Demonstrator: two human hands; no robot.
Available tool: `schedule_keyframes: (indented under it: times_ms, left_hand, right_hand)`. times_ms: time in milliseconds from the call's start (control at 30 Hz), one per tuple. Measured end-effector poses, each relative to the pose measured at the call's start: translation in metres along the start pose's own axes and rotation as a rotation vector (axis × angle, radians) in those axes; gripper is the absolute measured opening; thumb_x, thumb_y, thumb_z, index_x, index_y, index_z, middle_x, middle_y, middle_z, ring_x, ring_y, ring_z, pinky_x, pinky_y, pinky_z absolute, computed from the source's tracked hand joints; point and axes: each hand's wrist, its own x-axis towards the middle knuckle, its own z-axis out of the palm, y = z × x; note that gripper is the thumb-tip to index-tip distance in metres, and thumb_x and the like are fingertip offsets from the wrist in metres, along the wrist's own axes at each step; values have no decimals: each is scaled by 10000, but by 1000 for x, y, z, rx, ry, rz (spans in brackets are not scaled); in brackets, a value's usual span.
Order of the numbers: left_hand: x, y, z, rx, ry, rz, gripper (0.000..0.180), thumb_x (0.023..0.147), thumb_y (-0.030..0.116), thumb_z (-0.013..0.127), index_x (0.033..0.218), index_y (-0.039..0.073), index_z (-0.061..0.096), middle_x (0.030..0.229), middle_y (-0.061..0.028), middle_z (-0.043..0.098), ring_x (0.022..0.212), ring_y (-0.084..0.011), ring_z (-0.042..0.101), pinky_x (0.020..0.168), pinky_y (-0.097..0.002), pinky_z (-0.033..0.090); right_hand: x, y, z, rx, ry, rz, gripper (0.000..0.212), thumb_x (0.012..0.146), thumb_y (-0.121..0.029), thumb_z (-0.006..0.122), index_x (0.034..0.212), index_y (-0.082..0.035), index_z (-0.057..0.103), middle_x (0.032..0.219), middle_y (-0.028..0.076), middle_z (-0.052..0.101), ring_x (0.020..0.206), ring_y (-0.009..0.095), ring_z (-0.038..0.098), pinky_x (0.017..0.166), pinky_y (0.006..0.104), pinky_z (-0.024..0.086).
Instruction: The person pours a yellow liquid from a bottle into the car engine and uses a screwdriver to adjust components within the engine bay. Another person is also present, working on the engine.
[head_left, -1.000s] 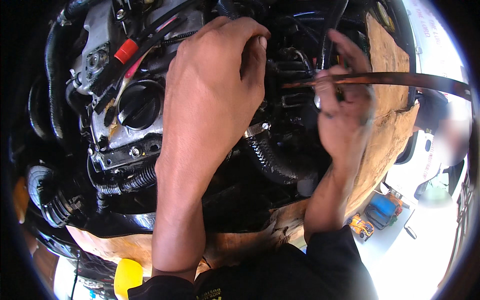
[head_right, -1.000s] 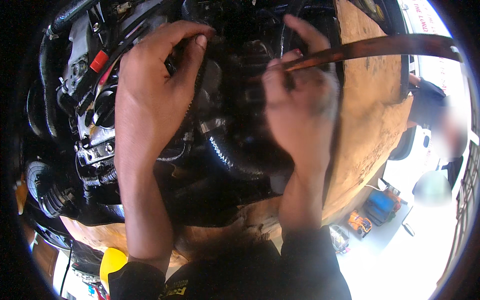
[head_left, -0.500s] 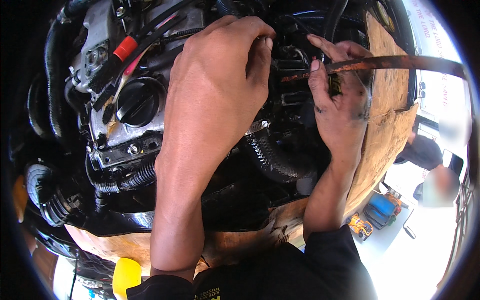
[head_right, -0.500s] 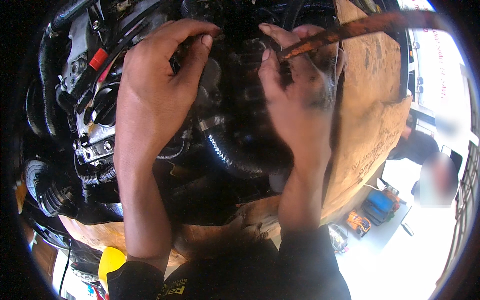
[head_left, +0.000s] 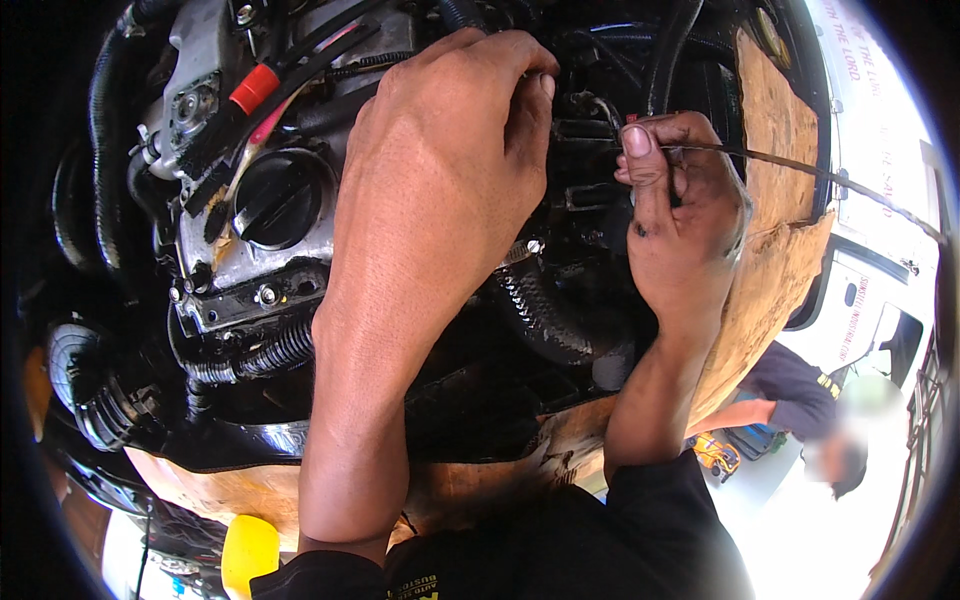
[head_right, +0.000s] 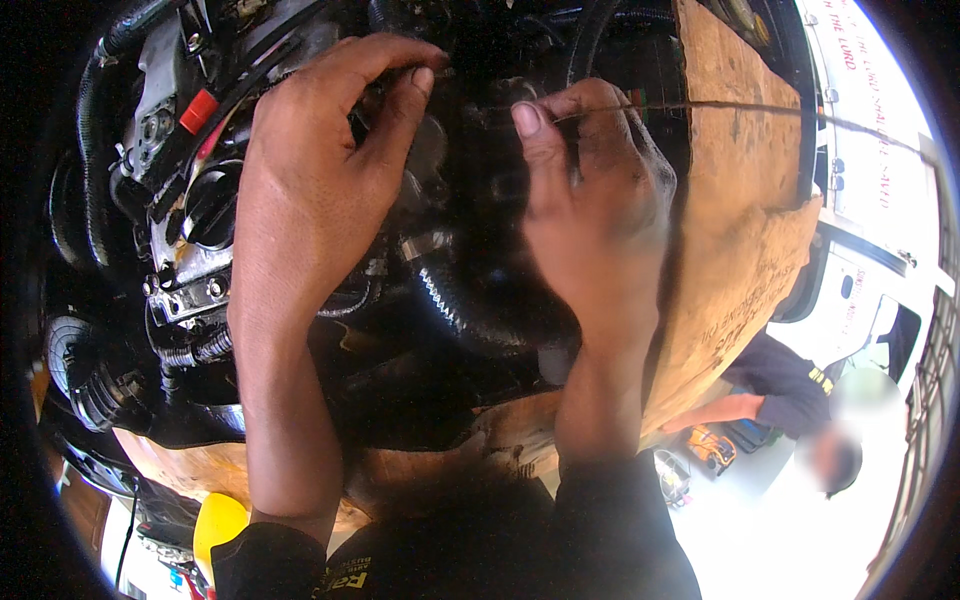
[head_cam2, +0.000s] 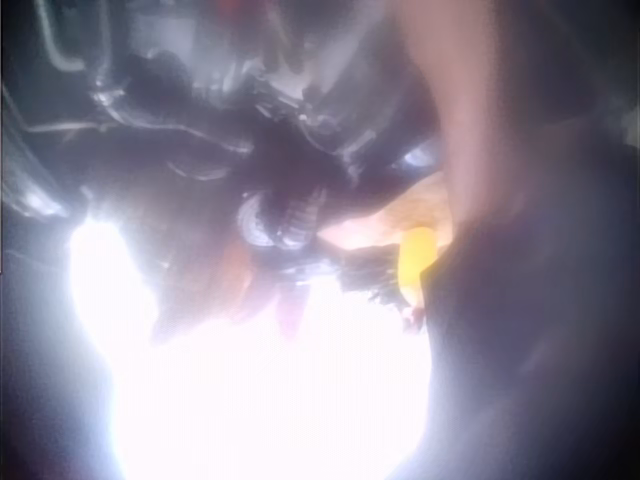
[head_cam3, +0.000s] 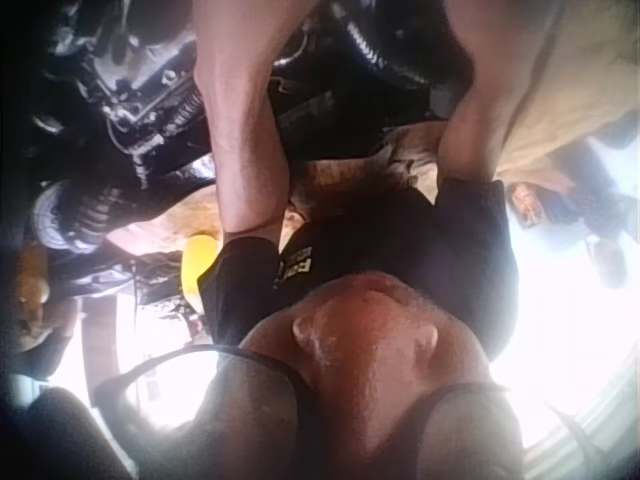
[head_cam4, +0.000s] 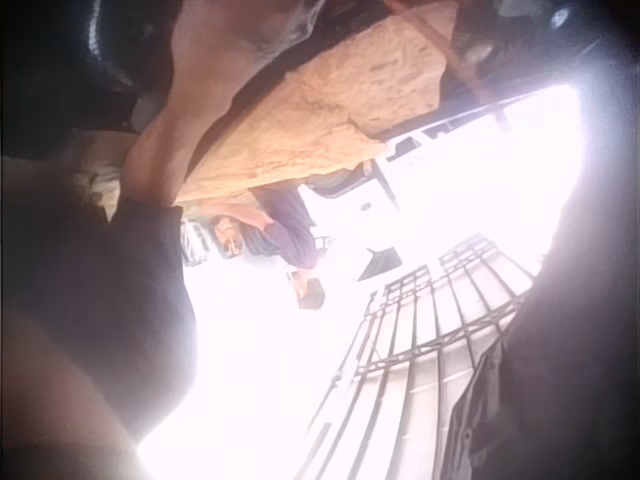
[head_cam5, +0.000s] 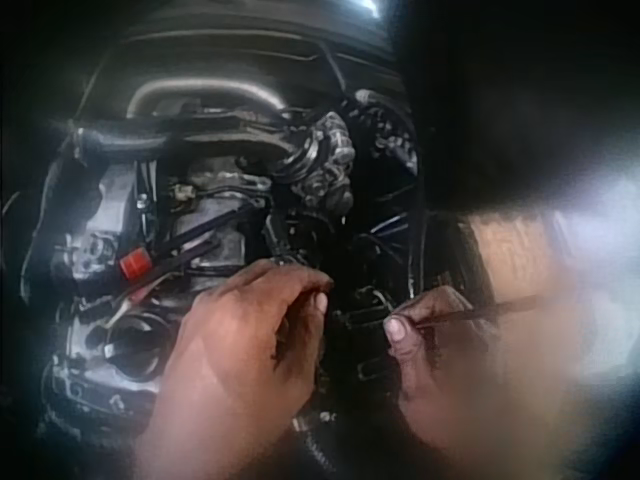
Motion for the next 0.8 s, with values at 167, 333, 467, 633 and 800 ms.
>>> schedule_keyframes:
  times_ms: [167, 333, 467, 633, 800]
  left_hand:
    - [0, -3, 1, -9, 22, 23, 173, 1048, 105, 739, 1186, 27, 806, 1108, -176, 813, 959, -351, 788, 796, -400, 577]
    - [-2, -4, 4, -54, 24, 39, 174, 1031, 97, 744, 1179, 23, 797, 1097, -175, 807, 933, -371, 773, 785, -412, 581]
    - [-3, -3, 4, -47, 44, 48, 170, 1020, 92, 749, 1173, 30, 793, 1094, -179, 801, 934, -378, 761, 798, -416, 589]
    - [-2, -5, 3, -136, 35, 158, 224, 1004, 42, 750, 1223, 48, 796, 1112, -162, 807, 940, -320, 786, 819, -394, 611]
    - [-1, 7, 5, -525, -52, 245, 213, 945, 71, 737, 1147, 17, 782, 1028, -192, 774, 975, -397, 760, 864, -476, 599]
  right_hand:
    - [-1, -5, -5, 41, -109, -20, 151, 1111, -179, 721, 1085, -30, 712, 959, 79, 743, 893, 172, 701, 823, 311, 557]
    - [-2, -8, -15, 44, -223, -2, 157, 1116, -161, 724, 1084, -8, 724, 951, 29, 728, 890, 82, 649, 837, 230, 525]
    - [-2, -12, -9, 251, -111, 157, 82, 1053, -113, 736, 1082, -41, 764, 923, 131, 768, 816, 298, 735, 777, 353, 578]
    - [-4, -8, -2, 86, -85, -87, 98, 1043, -108, 737, 1103, -60, 798, 980, 127, 800, 900, 299, 776, 821, 370, 594]
    - [-7, -4, -8, -64, -120, -59, 190, 1012, -133, 732, 1173, -98, 825, 1179, 126, 822, 1124, 338, 776, 950, 447, 582]
